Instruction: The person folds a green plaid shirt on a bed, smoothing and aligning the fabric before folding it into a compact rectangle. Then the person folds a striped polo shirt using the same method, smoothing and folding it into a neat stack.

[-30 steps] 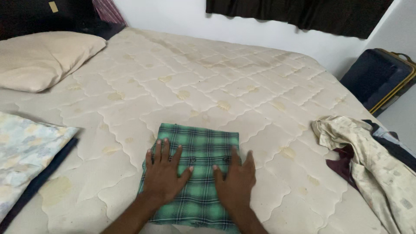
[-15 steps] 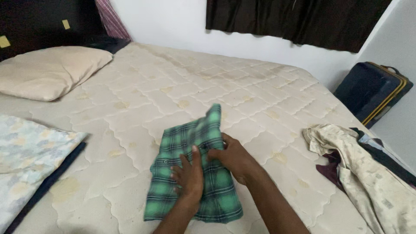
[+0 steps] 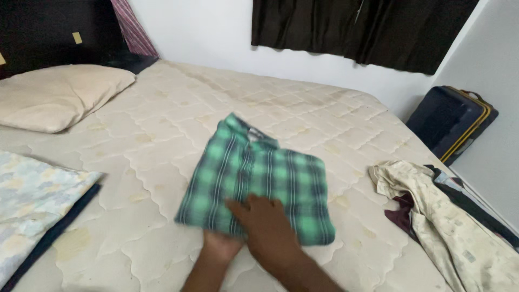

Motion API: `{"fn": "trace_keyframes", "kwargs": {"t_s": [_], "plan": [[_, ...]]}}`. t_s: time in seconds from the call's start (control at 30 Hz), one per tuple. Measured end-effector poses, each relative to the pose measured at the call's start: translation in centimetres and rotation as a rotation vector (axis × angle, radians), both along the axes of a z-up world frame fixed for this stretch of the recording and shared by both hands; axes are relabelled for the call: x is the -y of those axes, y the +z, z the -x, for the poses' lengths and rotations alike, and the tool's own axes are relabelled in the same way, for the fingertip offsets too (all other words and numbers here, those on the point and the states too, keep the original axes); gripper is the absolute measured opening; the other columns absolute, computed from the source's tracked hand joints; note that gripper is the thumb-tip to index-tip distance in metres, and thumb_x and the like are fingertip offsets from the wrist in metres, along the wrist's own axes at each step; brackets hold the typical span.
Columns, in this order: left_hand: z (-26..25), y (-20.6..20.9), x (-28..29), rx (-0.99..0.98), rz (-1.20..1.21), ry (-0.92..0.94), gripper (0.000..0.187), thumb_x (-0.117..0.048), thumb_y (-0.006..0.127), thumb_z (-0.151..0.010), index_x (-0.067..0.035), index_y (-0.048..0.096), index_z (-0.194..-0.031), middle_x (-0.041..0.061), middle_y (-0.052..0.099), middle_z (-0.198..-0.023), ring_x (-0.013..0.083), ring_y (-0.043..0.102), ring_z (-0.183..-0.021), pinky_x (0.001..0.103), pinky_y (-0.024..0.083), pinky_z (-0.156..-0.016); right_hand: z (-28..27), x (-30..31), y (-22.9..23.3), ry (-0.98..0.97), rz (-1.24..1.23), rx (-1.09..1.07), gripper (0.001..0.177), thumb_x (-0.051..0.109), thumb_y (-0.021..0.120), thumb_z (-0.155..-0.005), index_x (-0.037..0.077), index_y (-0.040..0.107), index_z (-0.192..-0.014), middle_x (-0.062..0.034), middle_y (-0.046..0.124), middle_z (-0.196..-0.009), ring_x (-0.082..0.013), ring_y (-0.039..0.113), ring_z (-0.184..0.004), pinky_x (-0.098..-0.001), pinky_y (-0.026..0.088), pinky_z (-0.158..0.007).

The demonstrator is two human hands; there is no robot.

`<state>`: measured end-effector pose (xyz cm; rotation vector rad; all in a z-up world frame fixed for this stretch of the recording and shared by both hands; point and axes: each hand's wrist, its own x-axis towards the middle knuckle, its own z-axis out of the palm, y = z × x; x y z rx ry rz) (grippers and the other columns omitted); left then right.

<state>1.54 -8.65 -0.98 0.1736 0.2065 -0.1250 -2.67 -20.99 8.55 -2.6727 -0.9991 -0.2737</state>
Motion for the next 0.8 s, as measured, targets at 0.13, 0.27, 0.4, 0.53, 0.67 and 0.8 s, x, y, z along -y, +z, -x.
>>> {"fn": "trace_keyframes", "kwargs": {"t_s": [0.13,0.27,0.4,0.53,0.67,0.8], "plan": [[4.5,-3.0,-5.3,-0.112,-0.173,-0.091,0.089,-0.075,0.046,-0.088,-0.002,0.056,-0.138,0.019,0.065,-0.130,0.0346,0.062,-0.116,0.051,0.050,-0.099,2.9,1.9,-8.2,0.088,0.060,-0.312,0.078,0.002,0.067,-0.079,0.012,0.046,-0.154,-0.0229,0.052,-0.132,-0.0396,0.048,-0.125,-0.0526,0.035,-0.107],[3.0,-1.9,-8.1,-0.251,-0.646,-0.340,0.089,-0.069,0.052,-0.090,0.005,0.059,-0.139,0.024,0.068,-0.123,0.0347,0.066,-0.108,0.048,0.053,-0.099,3.3,5.7,-9.3,-0.085,-0.134,-0.450,0.080,0.036,0.073,-0.084,0.018,0.041,-0.155,-0.0169,0.046,-0.144,-0.0345,0.041,-0.137,-0.0504,0.032,-0.116],[2.4,-1.3,-9.4,-0.092,-1.091,-0.529,0.070,-0.036,0.072,-0.084,0.005,0.059,-0.138,0.021,0.077,-0.126,0.0297,0.075,-0.112,0.040,0.058,-0.100,2.6,7.3,-9.9,-0.313,-0.118,-0.166,0.078,0.060,0.065,-0.094,0.019,0.042,-0.157,-0.0283,0.023,-0.164,-0.0480,0.010,-0.155,-0.0627,0.014,-0.113],[1.3,-2.2,-9.5,-0.100,-1.351,-0.592,0.067,-0.022,0.076,-0.081,0.000,0.054,-0.141,0.020,0.076,-0.129,0.0304,0.075,-0.116,0.042,0.058,-0.103,1.2,7.3,-12.4,-0.446,0.023,-0.438,0.079,0.071,0.051,-0.094,0.028,0.038,-0.159,-0.0221,0.015,-0.169,-0.0416,0.005,-0.155,-0.0655,0.008,-0.119],[-1.5,-3.6,-8.7,-0.190,-1.755,-0.349,0.071,-0.027,0.077,-0.089,0.004,0.045,-0.145,0.021,0.070,-0.132,0.0311,0.071,-0.120,0.042,0.058,-0.104,-3.4,9.2,-15.2,-0.649,-0.090,-0.403,0.077,0.069,0.055,-0.090,0.029,0.046,-0.155,-0.0193,0.024,-0.164,-0.0395,0.019,-0.154,-0.0602,0.018,-0.122],[-5.0,-5.5,-9.4,-0.206,-1.917,-0.235,0.078,-0.033,0.081,-0.089,-0.002,0.040,-0.149,0.020,0.059,-0.133,0.0303,0.065,-0.119,0.040,0.054,-0.104,-9.6,13.0,-18.8,-0.647,-0.421,-0.012,0.084,0.051,0.076,-0.084,0.001,0.046,-0.145,-0.0285,0.050,-0.140,-0.0429,0.045,-0.137,-0.0579,0.035,-0.113]]}}
